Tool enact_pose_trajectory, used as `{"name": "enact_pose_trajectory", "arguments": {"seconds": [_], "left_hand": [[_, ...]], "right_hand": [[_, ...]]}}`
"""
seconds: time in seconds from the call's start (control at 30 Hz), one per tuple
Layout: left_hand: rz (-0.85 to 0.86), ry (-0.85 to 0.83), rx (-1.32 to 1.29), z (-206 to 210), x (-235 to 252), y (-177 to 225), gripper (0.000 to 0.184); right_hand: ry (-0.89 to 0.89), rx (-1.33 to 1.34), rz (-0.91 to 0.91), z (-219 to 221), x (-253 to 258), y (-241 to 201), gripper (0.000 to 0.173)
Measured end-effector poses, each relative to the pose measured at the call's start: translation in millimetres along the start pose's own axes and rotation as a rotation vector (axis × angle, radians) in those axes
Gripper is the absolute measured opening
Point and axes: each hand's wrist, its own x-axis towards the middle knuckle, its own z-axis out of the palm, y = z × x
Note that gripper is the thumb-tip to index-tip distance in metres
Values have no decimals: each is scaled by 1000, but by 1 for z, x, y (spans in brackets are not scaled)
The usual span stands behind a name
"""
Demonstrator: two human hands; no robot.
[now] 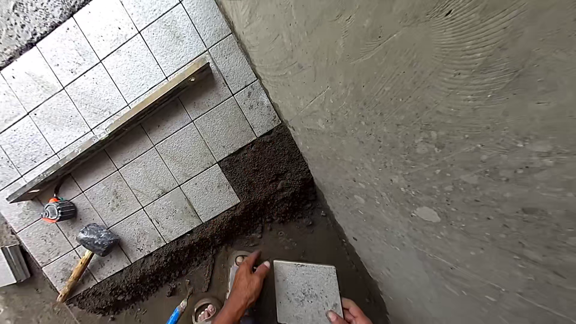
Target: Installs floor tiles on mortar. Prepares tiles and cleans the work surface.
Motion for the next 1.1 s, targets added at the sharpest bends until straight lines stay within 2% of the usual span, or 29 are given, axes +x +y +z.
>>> {"name": "enact_pose_trajectory", "arguments": {"seconds": [0.07,0.17,0.27,0.33,0.43,0.53,0.67,0.8,1.1], "left_hand": [[1,-92,-238,-1,-34,-19,48],[104,105,-391,-9,-57,-12,31],[126,252,-397,-33,-54,11,23],[117,323,-361,-50,-44,25,20],[127,421,-270,-77,-10,49,16],[126,482,-178,-95,36,69,17],[75,510,-181,-107,100,84,19],[69,567,-248,-108,144,84,16],[5,689,-110,-106,156,97,15]], "right_hand": [[-54,41,-19,12,11,-20,30],[-134,82,-62,38,22,-57,31],[-138,-84,-102,66,35,-102,32],[-101,-326,-134,83,51,-132,29],[-48,-655,-170,108,96,-172,32],[-38,-782,-233,126,153,-195,32],[-48,-800,-280,144,219,-216,30],[-75,-853,-308,151,257,-228,28],[20,-878,-390,164,281,-227,28]]}}
